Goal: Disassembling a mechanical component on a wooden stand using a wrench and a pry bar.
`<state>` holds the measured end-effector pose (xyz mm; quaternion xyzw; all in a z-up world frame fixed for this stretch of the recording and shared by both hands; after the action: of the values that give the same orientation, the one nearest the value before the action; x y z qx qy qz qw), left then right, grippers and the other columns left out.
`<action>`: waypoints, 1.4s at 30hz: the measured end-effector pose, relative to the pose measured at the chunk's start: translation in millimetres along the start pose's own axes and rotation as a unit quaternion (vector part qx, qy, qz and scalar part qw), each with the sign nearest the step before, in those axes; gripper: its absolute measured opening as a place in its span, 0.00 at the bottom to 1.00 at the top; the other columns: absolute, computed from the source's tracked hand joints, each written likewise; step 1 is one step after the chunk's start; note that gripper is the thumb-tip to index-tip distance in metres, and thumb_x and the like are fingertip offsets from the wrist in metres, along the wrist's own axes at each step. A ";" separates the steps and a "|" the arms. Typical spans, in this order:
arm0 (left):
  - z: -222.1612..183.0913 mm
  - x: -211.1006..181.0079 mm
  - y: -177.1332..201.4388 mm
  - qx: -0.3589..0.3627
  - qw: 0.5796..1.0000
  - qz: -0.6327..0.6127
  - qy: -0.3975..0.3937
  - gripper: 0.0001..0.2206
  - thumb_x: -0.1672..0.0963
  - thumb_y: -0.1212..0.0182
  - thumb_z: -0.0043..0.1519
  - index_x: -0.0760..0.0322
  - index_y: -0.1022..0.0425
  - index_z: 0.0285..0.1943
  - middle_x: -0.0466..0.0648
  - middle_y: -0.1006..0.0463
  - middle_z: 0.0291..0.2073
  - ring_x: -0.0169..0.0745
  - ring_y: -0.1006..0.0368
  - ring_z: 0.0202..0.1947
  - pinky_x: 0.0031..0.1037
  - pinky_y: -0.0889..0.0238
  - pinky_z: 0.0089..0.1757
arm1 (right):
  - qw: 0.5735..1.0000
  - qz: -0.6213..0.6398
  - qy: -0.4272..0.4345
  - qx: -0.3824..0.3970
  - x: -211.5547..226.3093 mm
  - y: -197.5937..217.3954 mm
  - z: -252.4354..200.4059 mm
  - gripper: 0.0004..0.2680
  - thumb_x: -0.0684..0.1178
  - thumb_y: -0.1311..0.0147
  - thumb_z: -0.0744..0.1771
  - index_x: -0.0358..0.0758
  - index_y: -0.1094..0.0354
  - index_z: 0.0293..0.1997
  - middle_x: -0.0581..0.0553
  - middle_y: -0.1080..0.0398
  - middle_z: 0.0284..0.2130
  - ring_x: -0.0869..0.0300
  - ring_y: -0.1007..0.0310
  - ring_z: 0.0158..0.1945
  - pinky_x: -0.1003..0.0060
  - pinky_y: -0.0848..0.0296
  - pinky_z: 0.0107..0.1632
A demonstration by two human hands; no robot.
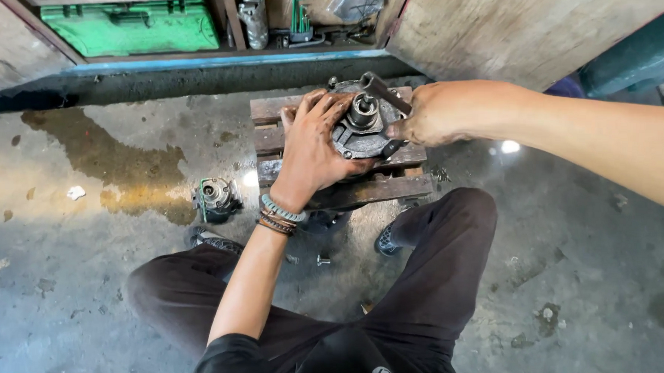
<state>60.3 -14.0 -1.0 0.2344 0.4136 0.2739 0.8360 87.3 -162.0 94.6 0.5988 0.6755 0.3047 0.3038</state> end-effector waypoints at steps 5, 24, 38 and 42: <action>3.0 1.7 2.6 0.029 0.999 0.022 -0.018 0.44 0.45 0.20 0.38 0.59 0.29 0.66 0.47 0.27 0.59 0.53 0.37 0.61 0.49 0.47 0.58 | 0.976 -0.196 0.076 -0.052 4.0 6.3 -3.6 0.15 0.63 0.51 0.68 0.42 0.30 0.43 0.44 0.25 0.27 0.54 0.26 0.28 0.60 0.25 0.37; 5.0 6.2 2.4 0.091 0.992 -0.029 0.076 0.32 0.46 0.31 0.51 0.58 0.27 0.65 0.45 0.30 0.62 0.53 0.44 0.64 0.55 0.59 0.59 | 0.765 -0.385 0.446 -0.260 2.4 16.0 -6.4 0.07 0.54 0.47 0.62 0.47 0.30 0.23 0.45 0.26 0.24 0.46 0.26 0.28 0.55 0.27 0.36; 3.4 2.4 2.6 0.110 0.993 0.011 0.040 0.46 0.43 0.21 0.39 0.56 0.32 0.70 0.47 0.31 0.63 0.58 0.43 0.63 0.53 0.51 0.58 | 0.698 -0.493 0.454 -0.252 20.6 11.3 -11.8 0.06 0.46 0.49 0.62 0.49 0.30 0.22 0.48 0.24 0.26 0.52 0.24 0.35 0.57 0.33 0.56; 3.2 0.4 4.3 0.076 0.996 0.013 0.036 0.45 0.44 0.20 0.38 0.57 0.29 0.68 0.48 0.30 0.61 0.59 0.41 0.62 0.49 0.44 0.59 | 0.698 -0.474 0.468 -0.263 16.9 10.0 -9.1 0.06 0.50 0.50 0.63 0.52 0.30 0.24 0.51 0.24 0.28 0.55 0.24 0.38 0.56 0.36 0.60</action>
<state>62.1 -11.1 3.2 0.2925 0.4595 0.2611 0.7969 84.9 -144.6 107.3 -0.1250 0.8175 0.5262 0.1979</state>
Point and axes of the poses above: each hand's wrist, its own z-axis towards the middle knuckle, its own y-axis out of the back of the hand, x = y × z, the point moved 6 cm from there along z, towards the middle knuckle
